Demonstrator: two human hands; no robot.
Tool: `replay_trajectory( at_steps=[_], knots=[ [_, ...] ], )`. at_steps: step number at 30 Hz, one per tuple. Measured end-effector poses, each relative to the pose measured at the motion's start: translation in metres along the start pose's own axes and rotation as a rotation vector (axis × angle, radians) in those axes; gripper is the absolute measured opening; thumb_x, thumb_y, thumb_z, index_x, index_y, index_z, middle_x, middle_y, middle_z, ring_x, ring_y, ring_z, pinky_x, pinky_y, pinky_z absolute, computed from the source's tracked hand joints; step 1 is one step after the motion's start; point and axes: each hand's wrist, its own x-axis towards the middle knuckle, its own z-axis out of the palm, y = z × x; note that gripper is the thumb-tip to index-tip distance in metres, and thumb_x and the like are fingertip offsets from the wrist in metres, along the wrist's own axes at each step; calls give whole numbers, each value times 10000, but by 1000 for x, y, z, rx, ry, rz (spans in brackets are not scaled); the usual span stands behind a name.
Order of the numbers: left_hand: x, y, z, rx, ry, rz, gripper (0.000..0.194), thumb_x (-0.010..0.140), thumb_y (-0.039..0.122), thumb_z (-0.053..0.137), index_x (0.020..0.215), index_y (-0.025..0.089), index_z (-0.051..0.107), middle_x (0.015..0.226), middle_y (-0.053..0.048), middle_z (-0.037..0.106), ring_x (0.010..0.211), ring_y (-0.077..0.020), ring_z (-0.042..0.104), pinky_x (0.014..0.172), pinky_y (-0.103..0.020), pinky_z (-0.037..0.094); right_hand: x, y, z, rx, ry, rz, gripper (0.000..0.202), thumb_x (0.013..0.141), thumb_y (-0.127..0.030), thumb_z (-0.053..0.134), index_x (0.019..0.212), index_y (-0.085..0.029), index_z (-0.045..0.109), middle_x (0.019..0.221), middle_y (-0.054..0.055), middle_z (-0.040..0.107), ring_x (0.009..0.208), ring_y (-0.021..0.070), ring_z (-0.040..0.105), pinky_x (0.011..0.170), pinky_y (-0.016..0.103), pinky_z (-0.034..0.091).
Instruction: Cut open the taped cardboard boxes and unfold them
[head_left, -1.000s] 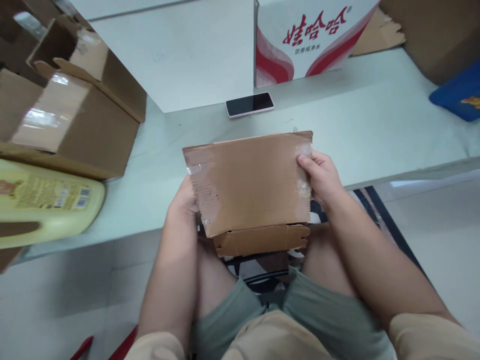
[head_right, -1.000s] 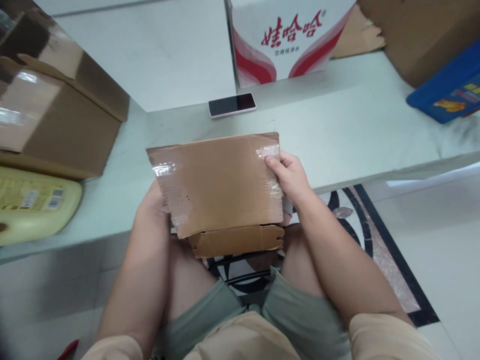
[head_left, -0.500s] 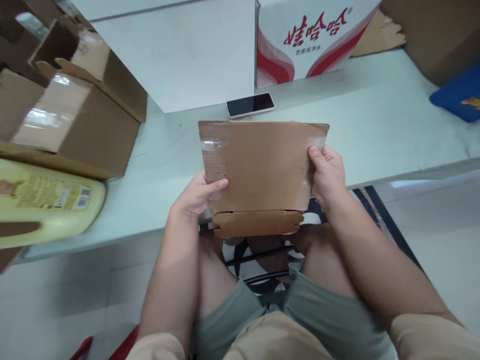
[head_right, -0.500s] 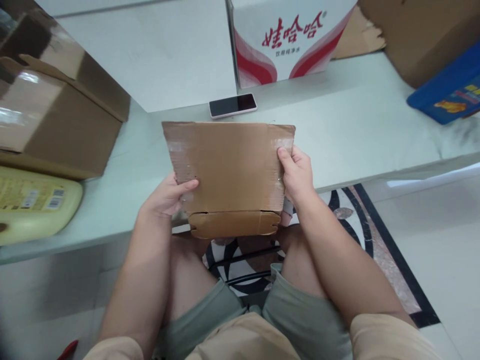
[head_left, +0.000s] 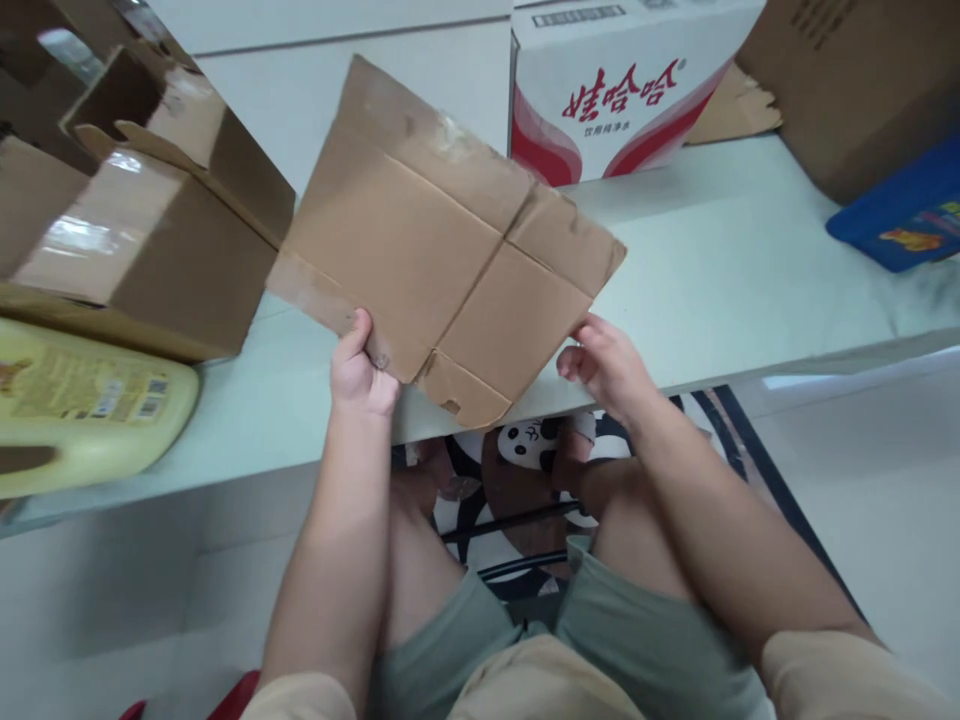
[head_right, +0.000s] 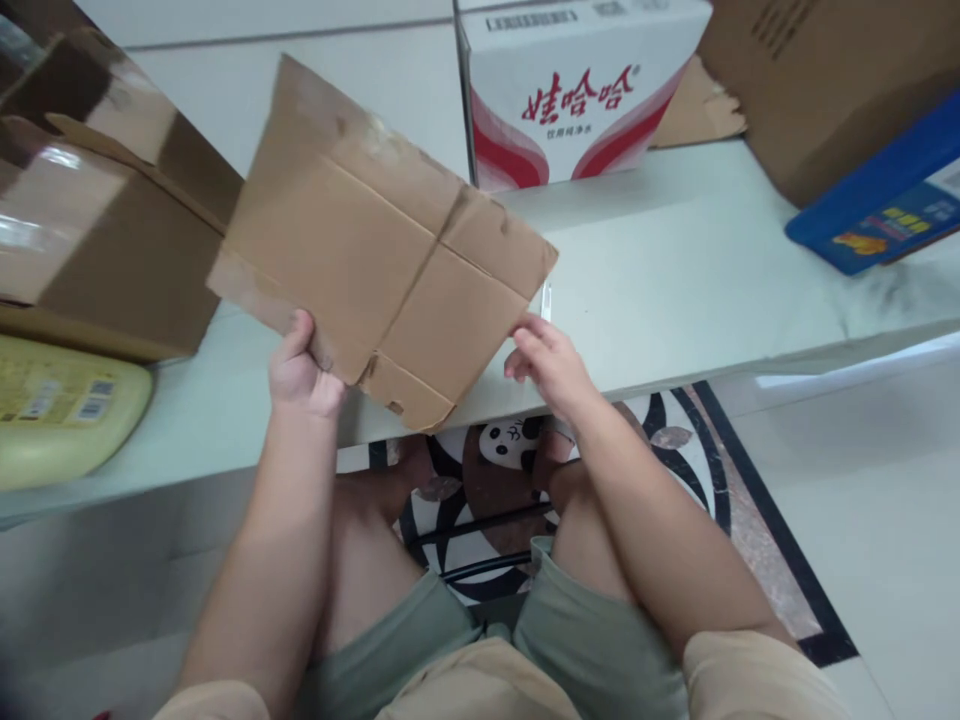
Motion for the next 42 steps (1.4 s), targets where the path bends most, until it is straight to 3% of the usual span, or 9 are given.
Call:
replay_trajectory(
  at_steps=[7, 13, 18, 26, 31, 36, 39, 41, 42],
  knots=[
    [-9, -6, 16, 24, -122, -181, 187, 903, 343, 668, 1017, 205, 721, 1069, -65, 794, 1017, -229, 775, 882, -336, 641, -16, -8, -2, 20, 175, -53, 493, 610, -573, 885, 817, -201, 635, 613, -46, 636, 392, 57, 471, 320, 181, 366],
    [-19, 5, 28, 6, -105, -257, 219, 911, 372, 566, 893, 207, 710, 878, -32, 766, 776, -184, 752, 709, -318, 641, -39, -51, -99, -171, 721, -469, 481, 606, -518, 911, 627, -243, 516, 562, -57, 566, 390, 76, 500, 316, 206, 440],
    [-19, 5, 28, 32, -83, -283, 204, 861, 309, 561, 758, 188, 689, 691, -22, 687, 602, -148, 673, 639, -296, 612, -52, -105, -178, -444, 867, -648, 289, 799, -376, 826, 596, -320, 627, 517, -53, 570, 390, 122, 526, 290, 245, 418],
    [-8, 2, 34, 39, -118, -260, 168, 815, 328, 654, 719, 190, 656, 669, -15, 647, 586, -147, 641, 636, -293, 599, 108, -200, -205, -422, 943, -381, 347, 933, -84, 573, 673, -286, 463, 523, -110, 590, 534, 93, 647, 519, 213, 548],
    [1, 2, 34, 30, -135, -254, 164, 786, 338, 658, 725, 186, 660, 674, -10, 651, 590, -148, 644, 635, -299, 596, 147, -171, -177, -481, 747, -73, 207, 1007, -136, 506, 842, -260, 502, 678, -17, 671, 664, 111, 689, 661, 250, 621],
    [2, 3, 32, -8, -152, -245, 158, 777, 337, 654, 723, 190, 677, 677, -15, 655, 592, -148, 642, 630, -298, 588, 69, -107, -144, -539, 450, 133, 15, 978, -203, 575, 978, -210, 561, 760, 1, 725, 674, 93, 706, 692, 208, 592],
    [-4, 7, 29, -32, -155, -243, 160, 777, 336, 659, 714, 191, 677, 679, -15, 652, 589, -142, 633, 622, -290, 580, -29, -85, -142, -595, 160, 385, 225, 821, -343, 791, 848, -159, 665, 682, 67, 734, 590, 165, 692, 572, 261, 565],
    [-8, 11, 24, -48, -151, -232, 168, 788, 341, 657, 706, 194, 673, 676, -14, 646, 586, -138, 624, 618, -285, 574, -112, -74, -147, -713, -283, 757, 288, 854, -452, 757, 775, -183, 692, 721, 81, 759, 622, 157, 697, 596, 260, 550],
    [-10, 14, 22, -56, -147, -223, 177, 794, 346, 657, 702, 196, 671, 672, -13, 641, 584, -136, 620, 615, -282, 570, -154, -68, -148, -755, -343, 937, 310, 868, -478, 728, 724, -206, 691, 689, 78, 749, 602, 170, 696, 564, 274, 536]
  ],
)
